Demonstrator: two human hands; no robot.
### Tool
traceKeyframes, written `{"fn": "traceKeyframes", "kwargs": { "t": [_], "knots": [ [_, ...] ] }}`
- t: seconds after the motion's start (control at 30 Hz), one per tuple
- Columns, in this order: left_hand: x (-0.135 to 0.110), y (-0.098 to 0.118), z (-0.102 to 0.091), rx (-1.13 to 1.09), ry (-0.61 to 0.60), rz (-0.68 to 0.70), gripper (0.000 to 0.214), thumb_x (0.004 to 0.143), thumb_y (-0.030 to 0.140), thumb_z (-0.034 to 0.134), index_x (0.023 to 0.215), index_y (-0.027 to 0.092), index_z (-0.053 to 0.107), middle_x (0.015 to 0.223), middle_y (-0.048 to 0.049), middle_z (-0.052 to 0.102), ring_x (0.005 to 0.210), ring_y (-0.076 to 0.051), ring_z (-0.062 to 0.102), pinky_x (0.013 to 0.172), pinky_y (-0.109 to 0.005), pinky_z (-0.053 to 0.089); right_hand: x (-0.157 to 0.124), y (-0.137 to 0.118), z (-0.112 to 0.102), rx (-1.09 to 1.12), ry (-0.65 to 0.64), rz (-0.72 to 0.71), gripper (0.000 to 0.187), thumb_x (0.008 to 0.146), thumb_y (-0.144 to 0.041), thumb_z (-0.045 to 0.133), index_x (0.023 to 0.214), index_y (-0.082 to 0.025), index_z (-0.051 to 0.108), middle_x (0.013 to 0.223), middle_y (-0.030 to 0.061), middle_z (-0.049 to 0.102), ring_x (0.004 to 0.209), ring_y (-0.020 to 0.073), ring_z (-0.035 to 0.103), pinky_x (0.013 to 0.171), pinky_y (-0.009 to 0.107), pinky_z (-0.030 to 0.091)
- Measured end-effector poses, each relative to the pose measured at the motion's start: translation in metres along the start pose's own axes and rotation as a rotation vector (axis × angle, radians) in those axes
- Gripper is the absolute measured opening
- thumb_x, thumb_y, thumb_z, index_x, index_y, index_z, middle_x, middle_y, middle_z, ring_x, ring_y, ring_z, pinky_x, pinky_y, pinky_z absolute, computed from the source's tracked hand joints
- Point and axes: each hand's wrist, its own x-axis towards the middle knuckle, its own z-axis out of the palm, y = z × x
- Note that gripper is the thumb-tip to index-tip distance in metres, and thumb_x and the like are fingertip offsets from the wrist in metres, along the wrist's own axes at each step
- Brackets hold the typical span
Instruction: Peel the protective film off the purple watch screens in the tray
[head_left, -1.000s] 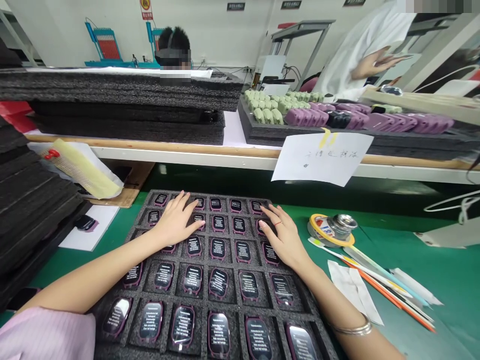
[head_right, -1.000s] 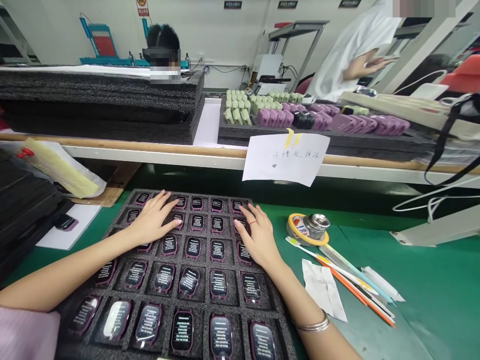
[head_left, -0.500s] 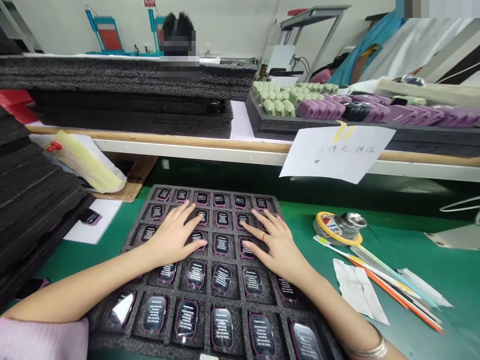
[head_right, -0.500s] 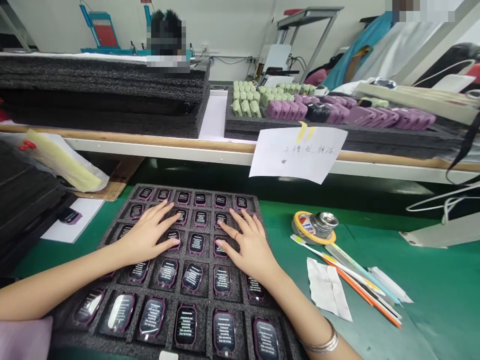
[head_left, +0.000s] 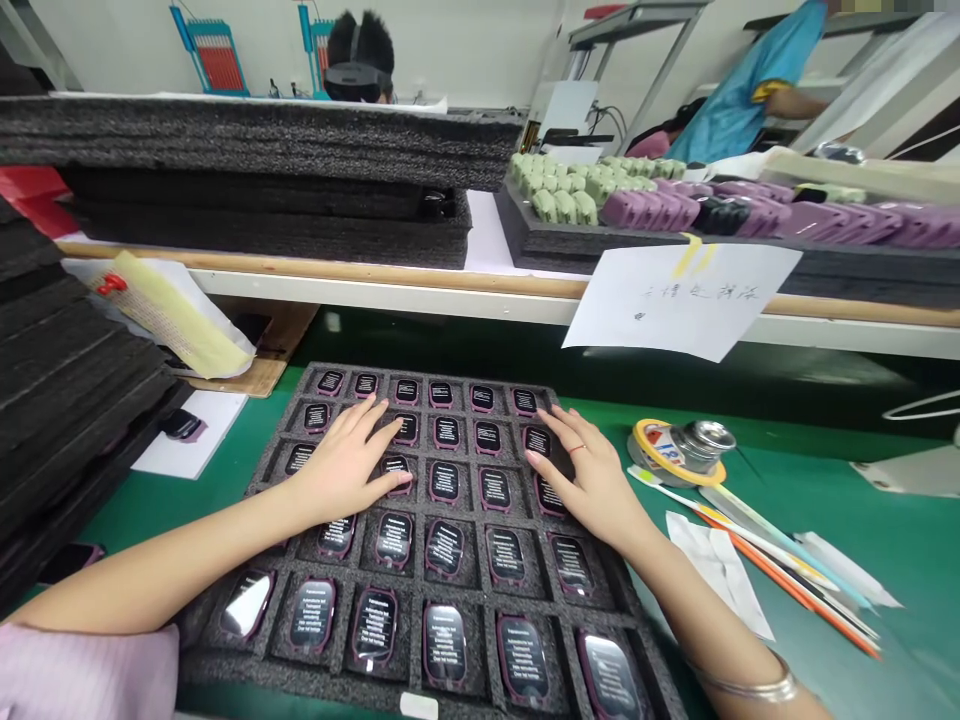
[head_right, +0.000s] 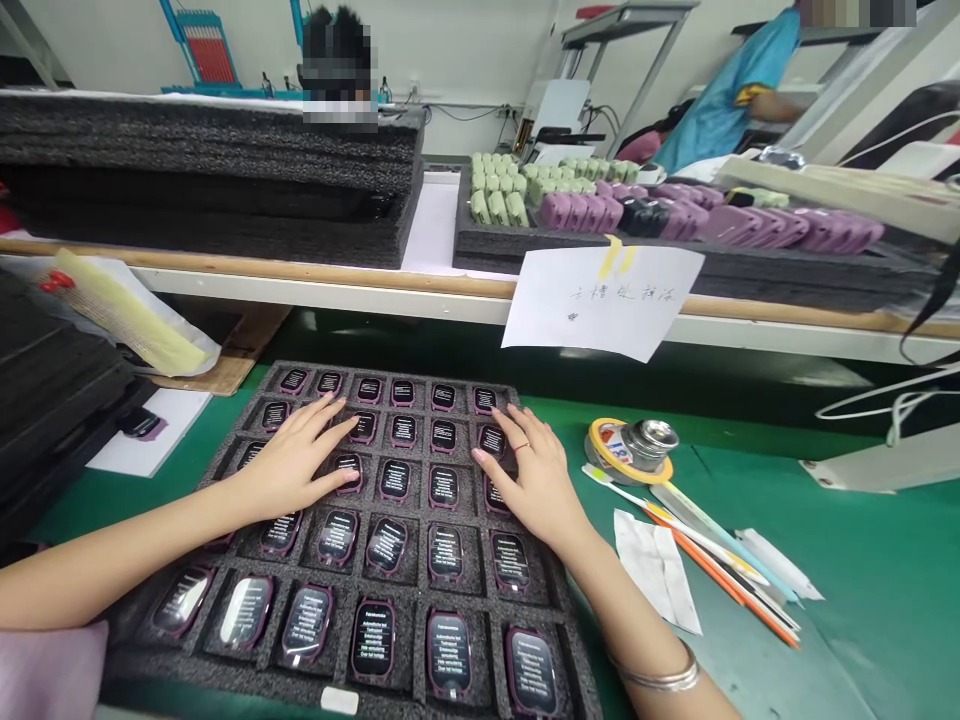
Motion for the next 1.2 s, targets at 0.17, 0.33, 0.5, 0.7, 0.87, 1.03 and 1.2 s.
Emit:
{"fn": "traceKeyframes", "kwargs": {
  "t": [0.17,0.33,0.5,0.7,0.87,1.03,1.2],
  "knots": [
    [-0.001,0.003,0.0,-0.003,-0.003,0.031,0.071,0.096,0.062,0.047,0.147,0.012,0.049,0.16,-0.0219,0.037,0.153,-0.039,0.024,0.121,-0.059,0.029,0.004,0.011,0.008,-0.007,0.017,0.036,0.064,0.098,-0.06,0.043,0.148,-0.02,0.047,0.15,0.0179,0.051,0.143,0.0362,0.044,0.115,0.06,0.037],
    [0.001,0.005,0.001,0.025,-0.003,0.031,0.073,0.097,0.063,0.043,0.146,0.01,0.05,0.159,-0.0221,0.038,0.152,-0.04,0.024,0.121,-0.059,0.029,0.014,0.016,0.015,-0.049,0.037,0.07,0.061,0.098,-0.06,0.042,0.143,-0.02,0.055,0.152,0.0185,0.049,0.145,0.0389,0.041,0.114,0.06,0.037],
    [0.002,0.005,0.007,0.062,-0.007,0.014,0.074,0.096,0.064,0.043,0.143,0.008,0.053,0.158,-0.0239,0.039,0.151,-0.04,0.027,0.121,-0.059,0.03,0.019,0.018,0.023,-0.082,0.049,0.086,0.059,0.096,-0.061,0.047,0.141,-0.025,0.058,0.152,0.0155,0.05,0.145,0.0409,0.04,0.113,0.063,0.036],
    [0.007,0.007,0.009,0.031,0.011,0.036,0.071,0.096,0.065,0.044,0.149,0.017,0.048,0.159,-0.0209,0.038,0.151,-0.039,0.029,0.12,-0.058,0.031,0.019,0.019,0.027,-0.097,0.056,0.102,0.06,0.095,-0.062,0.047,0.138,-0.024,0.061,0.151,0.0166,0.05,0.144,0.0435,0.04,0.112,0.066,0.036],
    [0.008,0.005,0.002,0.029,0.026,0.005,0.078,0.096,0.066,0.042,0.15,0.01,0.044,0.16,-0.0215,0.037,0.152,-0.039,0.027,0.121,-0.058,0.031,0.018,0.02,0.024,-0.079,0.071,0.089,0.061,0.096,-0.06,0.048,0.142,-0.022,0.057,0.15,0.0173,0.051,0.142,0.0398,0.043,0.113,0.063,0.038],
    [0.002,0.005,0.0,0.041,-0.002,-0.007,0.078,0.096,0.066,0.041,0.149,0.008,0.045,0.159,-0.022,0.038,0.152,-0.038,0.025,0.122,-0.057,0.029,0.014,0.02,0.023,-0.051,0.066,0.068,0.064,0.096,-0.06,0.049,0.143,-0.019,0.054,0.15,0.0202,0.051,0.143,0.0408,0.042,0.112,0.063,0.038],
    [0.0,0.008,0.006,0.052,-0.02,0.003,0.075,0.096,0.065,0.044,0.149,0.012,0.046,0.16,-0.0219,0.037,0.151,-0.039,0.027,0.12,-0.059,0.031,0.012,0.019,0.024,-0.037,0.056,0.045,0.064,0.096,-0.061,0.047,0.143,-0.018,0.054,0.15,0.0212,0.05,0.144,0.0398,0.042,0.112,0.063,0.039]
  ]
}}
